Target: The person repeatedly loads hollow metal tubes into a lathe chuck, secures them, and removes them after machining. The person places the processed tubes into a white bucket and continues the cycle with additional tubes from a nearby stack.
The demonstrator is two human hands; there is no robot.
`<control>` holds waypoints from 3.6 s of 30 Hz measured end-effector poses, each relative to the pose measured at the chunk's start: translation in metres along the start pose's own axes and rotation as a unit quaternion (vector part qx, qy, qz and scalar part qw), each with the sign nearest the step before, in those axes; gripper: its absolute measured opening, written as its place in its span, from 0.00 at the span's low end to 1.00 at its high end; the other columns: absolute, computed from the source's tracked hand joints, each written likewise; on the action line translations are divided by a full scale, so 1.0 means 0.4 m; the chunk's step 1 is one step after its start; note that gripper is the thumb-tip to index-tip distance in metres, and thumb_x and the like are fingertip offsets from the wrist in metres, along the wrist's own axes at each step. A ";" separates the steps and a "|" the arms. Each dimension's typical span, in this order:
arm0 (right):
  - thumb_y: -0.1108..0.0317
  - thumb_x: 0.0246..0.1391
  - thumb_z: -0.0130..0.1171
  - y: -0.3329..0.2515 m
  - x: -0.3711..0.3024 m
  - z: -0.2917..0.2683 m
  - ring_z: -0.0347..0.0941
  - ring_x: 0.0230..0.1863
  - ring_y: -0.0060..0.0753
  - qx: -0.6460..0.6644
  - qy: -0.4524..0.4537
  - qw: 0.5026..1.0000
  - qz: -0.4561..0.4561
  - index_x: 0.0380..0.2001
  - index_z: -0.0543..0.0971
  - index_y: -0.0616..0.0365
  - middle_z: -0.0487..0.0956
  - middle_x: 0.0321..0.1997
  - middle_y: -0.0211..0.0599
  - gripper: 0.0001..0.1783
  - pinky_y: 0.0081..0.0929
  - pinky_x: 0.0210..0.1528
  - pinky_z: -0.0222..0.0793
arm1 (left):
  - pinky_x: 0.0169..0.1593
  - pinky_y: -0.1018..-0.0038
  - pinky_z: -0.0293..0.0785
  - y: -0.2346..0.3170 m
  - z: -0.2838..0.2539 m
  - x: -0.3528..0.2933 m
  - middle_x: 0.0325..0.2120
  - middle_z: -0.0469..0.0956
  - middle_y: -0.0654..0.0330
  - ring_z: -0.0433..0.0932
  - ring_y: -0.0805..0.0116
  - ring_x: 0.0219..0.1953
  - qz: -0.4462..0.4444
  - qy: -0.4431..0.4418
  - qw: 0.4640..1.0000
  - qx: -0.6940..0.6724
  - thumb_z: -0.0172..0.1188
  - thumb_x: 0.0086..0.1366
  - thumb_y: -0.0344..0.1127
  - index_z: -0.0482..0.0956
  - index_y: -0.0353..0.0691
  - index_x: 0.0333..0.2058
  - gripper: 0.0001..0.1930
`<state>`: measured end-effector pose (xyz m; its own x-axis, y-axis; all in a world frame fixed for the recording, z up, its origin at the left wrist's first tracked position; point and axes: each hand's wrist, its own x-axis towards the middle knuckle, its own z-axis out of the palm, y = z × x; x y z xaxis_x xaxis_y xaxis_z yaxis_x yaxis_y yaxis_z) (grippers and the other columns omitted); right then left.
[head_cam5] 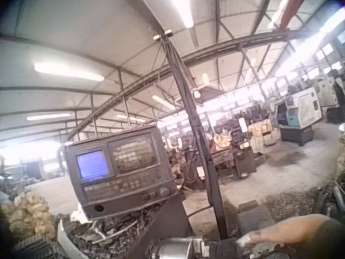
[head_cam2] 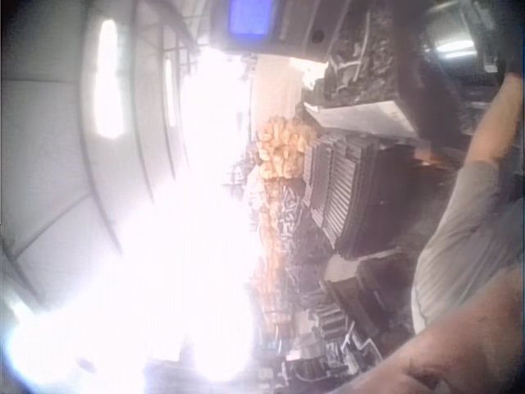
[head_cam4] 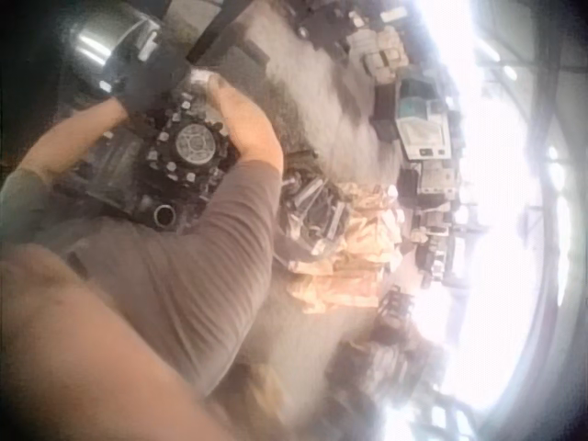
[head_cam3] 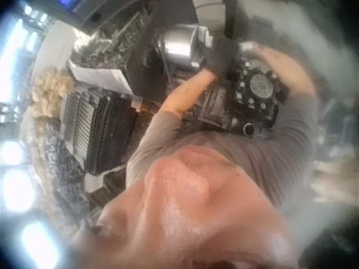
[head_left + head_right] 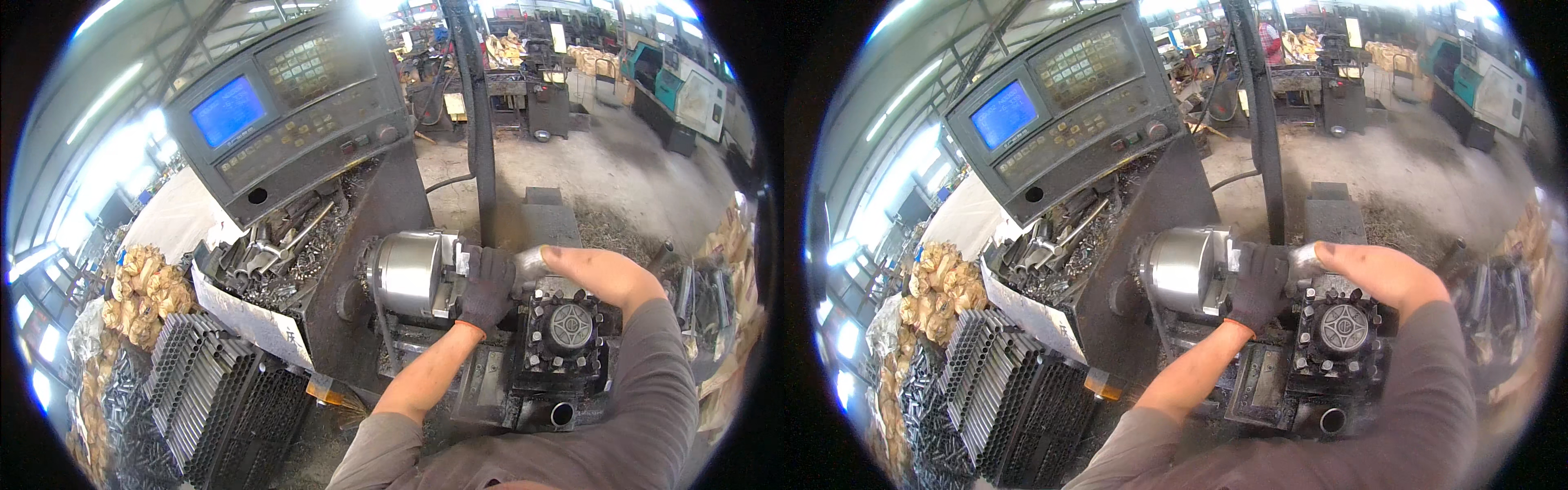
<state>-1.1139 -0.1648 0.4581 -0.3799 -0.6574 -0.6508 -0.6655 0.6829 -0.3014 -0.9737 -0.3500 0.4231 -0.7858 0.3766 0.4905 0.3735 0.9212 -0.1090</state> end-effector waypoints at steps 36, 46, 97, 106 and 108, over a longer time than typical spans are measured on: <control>0.66 0.51 0.74 -0.498 -0.596 0.415 0.88 0.38 0.40 0.241 0.514 0.807 -0.162 0.49 0.82 0.60 0.88 0.40 0.42 0.23 0.36 0.41 0.85 | 0.66 0.44 0.72 -0.023 -0.172 -0.394 0.57 0.81 0.46 0.78 0.38 0.61 -0.040 0.066 0.978 -0.192 0.71 0.61 0.37 0.79 0.44 0.60 0.27; 0.66 0.42 0.70 -0.033 -0.273 0.098 0.88 0.36 0.49 -0.142 0.310 0.916 0.212 0.33 0.91 0.57 0.87 0.33 0.52 0.13 0.43 0.39 0.83 | 0.53 0.56 0.80 -0.240 0.011 -1.085 0.52 0.83 0.54 0.82 0.54 0.53 -0.606 0.300 0.367 -0.639 0.59 0.76 0.42 0.81 0.42 0.56 0.17; 0.78 0.54 0.71 -0.431 -0.582 0.590 0.88 0.40 0.35 0.356 0.533 0.766 -0.051 0.51 0.84 0.65 0.89 0.41 0.44 0.19 0.32 0.43 0.84 | 0.55 0.46 0.80 -0.565 -0.441 0.229 0.54 0.83 0.40 0.85 0.37 0.52 -0.313 0.027 0.938 0.149 0.57 0.73 0.56 0.53 0.52 0.78 0.41; 0.78 0.56 0.69 -0.550 -0.388 0.575 0.86 0.37 0.31 0.392 0.360 0.817 -0.221 0.53 0.83 0.62 0.89 0.42 0.40 0.19 0.30 0.43 0.82 | 0.48 0.48 0.82 -0.068 -0.177 -0.704 0.46 0.85 0.45 0.86 0.43 0.43 -0.257 -0.109 0.957 -0.082 0.63 0.69 0.54 0.82 0.48 0.56 0.23; 0.77 0.57 0.68 -0.636 -0.317 0.585 0.85 0.37 0.30 0.394 0.274 0.842 -0.247 0.53 0.83 0.62 0.89 0.42 0.40 0.19 0.30 0.43 0.81 | 0.57 0.44 0.77 0.034 -0.060 -1.078 0.51 0.84 0.43 0.83 0.37 0.52 -0.423 -0.262 0.854 -0.152 0.57 0.71 0.62 0.83 0.50 0.56 0.27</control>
<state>-0.7461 -0.1806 0.4542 -0.5640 -0.8246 0.0437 -0.2791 0.1406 -0.9499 -0.6181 -0.5020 0.2308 -0.9209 -0.3454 -0.1806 -0.3887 0.8478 0.3608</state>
